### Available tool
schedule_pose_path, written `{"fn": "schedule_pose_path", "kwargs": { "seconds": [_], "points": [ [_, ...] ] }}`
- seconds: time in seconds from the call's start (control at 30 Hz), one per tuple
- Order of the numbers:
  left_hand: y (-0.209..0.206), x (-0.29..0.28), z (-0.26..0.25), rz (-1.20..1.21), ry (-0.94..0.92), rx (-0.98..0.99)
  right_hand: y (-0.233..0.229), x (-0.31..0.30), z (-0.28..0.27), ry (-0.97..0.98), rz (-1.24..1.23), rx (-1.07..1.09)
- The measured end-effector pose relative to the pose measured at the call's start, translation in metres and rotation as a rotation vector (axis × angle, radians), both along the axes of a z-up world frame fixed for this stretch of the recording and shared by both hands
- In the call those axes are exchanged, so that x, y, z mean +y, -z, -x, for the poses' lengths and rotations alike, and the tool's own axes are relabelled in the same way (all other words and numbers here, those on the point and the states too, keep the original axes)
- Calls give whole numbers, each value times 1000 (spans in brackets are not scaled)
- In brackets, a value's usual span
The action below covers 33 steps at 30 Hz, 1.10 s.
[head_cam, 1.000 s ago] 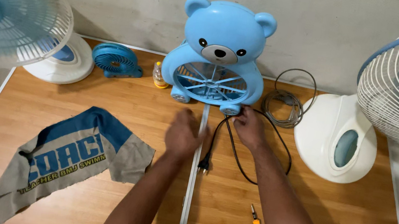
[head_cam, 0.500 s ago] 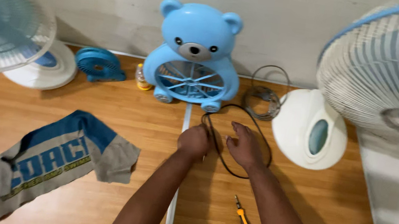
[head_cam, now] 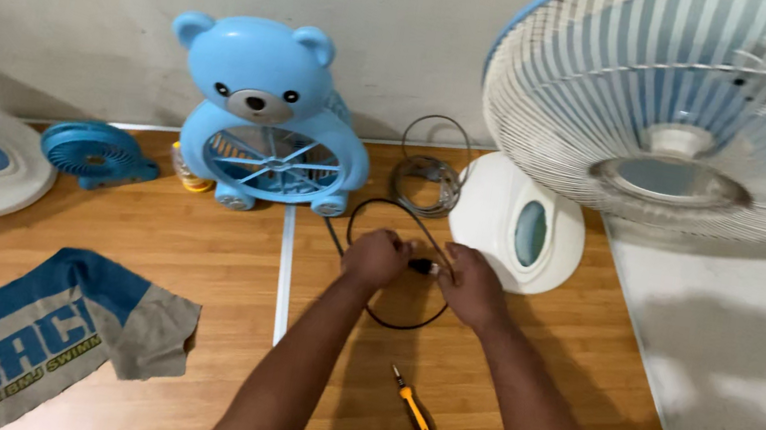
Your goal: The person disassembles a white table fan by using a screwdriver to remove screws from the front grille, then detaches the grille and removes the fan blade. The components are placed on the table.
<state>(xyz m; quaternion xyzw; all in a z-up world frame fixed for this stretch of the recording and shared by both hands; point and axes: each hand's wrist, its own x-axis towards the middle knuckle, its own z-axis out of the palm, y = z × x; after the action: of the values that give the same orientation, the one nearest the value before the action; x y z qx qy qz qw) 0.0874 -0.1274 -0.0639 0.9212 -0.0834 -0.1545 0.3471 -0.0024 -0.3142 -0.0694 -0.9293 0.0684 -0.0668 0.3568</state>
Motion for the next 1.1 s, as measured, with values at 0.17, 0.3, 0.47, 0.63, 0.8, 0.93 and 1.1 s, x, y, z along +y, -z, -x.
{"fn": "schedule_pose_path", "kwargs": {
  "seconds": [0.17,0.3,0.47,0.63,0.8,0.93,1.1],
  "points": [
    [-79,-22,-9,457,-60,-152,8,-71,7,172,-279,-58],
    [-143,-42,-10,812,-142,-173,-10,-127,18,279,-556,-269],
    [-196,-49,-3,881,-163,-133,-64,-168,43,456,-689,-267],
    [-209,-39,2,883,-139,-110,-113,-168,64,409,-917,-373],
    [-216,-35,-20,974,-114,-169,-139,-167,66,181,-1016,-527],
    [-233,-44,-30,963,-103,-139,-163,-162,59,159,-1245,-532],
    [-269,-66,-26,1116,-87,-66,-220,-156,70,400,-1405,-408]
  ]
}}
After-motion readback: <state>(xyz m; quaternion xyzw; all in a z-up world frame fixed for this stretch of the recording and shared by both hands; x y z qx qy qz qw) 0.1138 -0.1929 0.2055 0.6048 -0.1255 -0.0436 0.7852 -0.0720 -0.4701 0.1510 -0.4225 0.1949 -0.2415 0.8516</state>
